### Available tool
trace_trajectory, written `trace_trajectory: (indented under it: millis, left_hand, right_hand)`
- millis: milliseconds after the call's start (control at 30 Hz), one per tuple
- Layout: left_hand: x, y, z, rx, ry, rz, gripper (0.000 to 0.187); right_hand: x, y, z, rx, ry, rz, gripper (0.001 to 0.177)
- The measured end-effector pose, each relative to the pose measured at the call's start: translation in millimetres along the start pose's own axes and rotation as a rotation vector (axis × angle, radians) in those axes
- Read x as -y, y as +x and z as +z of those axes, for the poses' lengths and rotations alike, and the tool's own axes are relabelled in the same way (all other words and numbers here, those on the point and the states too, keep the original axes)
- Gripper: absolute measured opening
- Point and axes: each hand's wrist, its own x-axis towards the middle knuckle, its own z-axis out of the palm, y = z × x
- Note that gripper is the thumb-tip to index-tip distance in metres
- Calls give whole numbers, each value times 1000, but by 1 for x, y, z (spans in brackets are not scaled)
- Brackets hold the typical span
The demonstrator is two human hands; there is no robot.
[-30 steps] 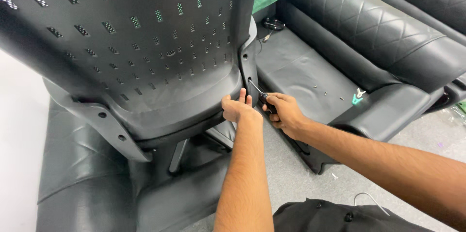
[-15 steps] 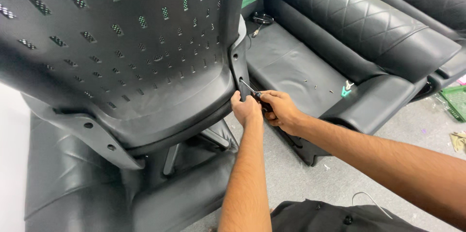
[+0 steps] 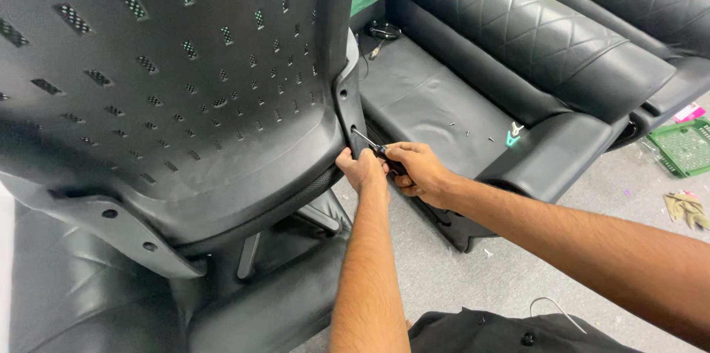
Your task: The person uses a screwdriver to tighten screws on the back of a black office chair. The chair is positioned on a black leather sofa while the person works on securing the backrest to the seat frame.
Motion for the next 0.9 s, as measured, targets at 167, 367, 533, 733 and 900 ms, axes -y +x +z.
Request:
trace_trajectory:
  millis: [167,367,533,733,900]
  left_hand:
    - [-5,0,-10,14,53,-48,45]
    - [4,6,-13,-54,142,105,42]
    - [16,20,-16,-88,203,104,42]
    - [29,39,-18,-125,297,216,45]
    - [30,35,-20,-120,306,212,47]
  right_hand:
    - [1,-1,0,-49,-31,20,22]
    - [-5,0,6,-120,-119,-17,23]
    - [-11,5,4,-117,-185,-66,26]
    - [-11,-2,8,-253,-807,-490,32]
    - [1,-18,18,-318,-1012,-567,37]
